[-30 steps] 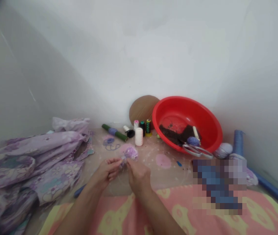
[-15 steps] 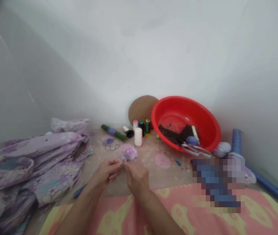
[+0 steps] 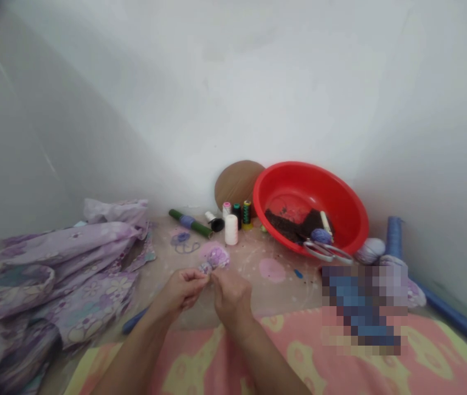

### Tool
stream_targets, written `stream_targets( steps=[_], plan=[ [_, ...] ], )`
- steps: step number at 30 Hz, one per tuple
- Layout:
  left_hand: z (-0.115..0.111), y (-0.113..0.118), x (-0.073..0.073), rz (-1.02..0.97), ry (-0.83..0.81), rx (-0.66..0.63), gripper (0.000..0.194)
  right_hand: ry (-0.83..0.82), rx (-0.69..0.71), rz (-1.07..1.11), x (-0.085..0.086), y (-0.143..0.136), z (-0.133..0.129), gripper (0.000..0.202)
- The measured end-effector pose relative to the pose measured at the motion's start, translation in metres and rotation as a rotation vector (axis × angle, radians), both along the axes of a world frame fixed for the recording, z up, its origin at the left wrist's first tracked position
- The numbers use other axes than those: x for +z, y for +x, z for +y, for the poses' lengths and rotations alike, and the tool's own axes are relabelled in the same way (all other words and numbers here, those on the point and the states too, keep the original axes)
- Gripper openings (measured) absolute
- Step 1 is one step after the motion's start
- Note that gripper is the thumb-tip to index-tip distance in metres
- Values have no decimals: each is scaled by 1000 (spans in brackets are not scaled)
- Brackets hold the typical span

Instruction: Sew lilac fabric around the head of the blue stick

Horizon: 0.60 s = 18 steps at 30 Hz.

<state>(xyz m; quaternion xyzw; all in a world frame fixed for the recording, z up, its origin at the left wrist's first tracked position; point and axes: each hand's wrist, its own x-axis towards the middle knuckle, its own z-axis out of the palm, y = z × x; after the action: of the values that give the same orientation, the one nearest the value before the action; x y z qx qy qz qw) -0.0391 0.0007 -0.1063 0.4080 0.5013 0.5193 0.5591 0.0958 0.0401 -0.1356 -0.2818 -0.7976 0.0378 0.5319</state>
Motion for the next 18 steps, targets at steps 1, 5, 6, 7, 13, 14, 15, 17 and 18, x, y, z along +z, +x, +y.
stream_targets(
  steps=[1, 5, 6, 7, 13, 14, 15, 17, 18],
  plan=[
    [1, 0, 0, 0, -3, 13, 32, -17, 46, -2, 0, 0, 0, 16],
    [2, -1, -1, 10, -18, 41, 34, -45, 135, 3, 2, 1, 0, 17],
    [2, 0, -1, 18, -19, 38, 33, -33, 120, 3, 3, 2, 0, 17],
    [2, 1, -1, 24, -19, 29, 33, -15, 89, 3, 3, 2, 0, 17],
    [-1, 3, 2, 38, -21, -19, 33, 64, -95, 5, 2, 3, 3, 17],
    [-2, 3, 3, 37, -23, -13, 33, 50, -76, 12, 2, 3, 4, 18],
    [-1, 1, 3, 34, -24, -3, 33, 27, -46, 24, 2, 4, 5, 18],
    [-1, -1, 4, 23, -27, 24, 34, -37, 13, 60, 3, 5, 7, 19],
    [-1, -3, 4, 17, -26, 39, 35, -74, 30, 80, 4, 6, 8, 19]
  ],
)
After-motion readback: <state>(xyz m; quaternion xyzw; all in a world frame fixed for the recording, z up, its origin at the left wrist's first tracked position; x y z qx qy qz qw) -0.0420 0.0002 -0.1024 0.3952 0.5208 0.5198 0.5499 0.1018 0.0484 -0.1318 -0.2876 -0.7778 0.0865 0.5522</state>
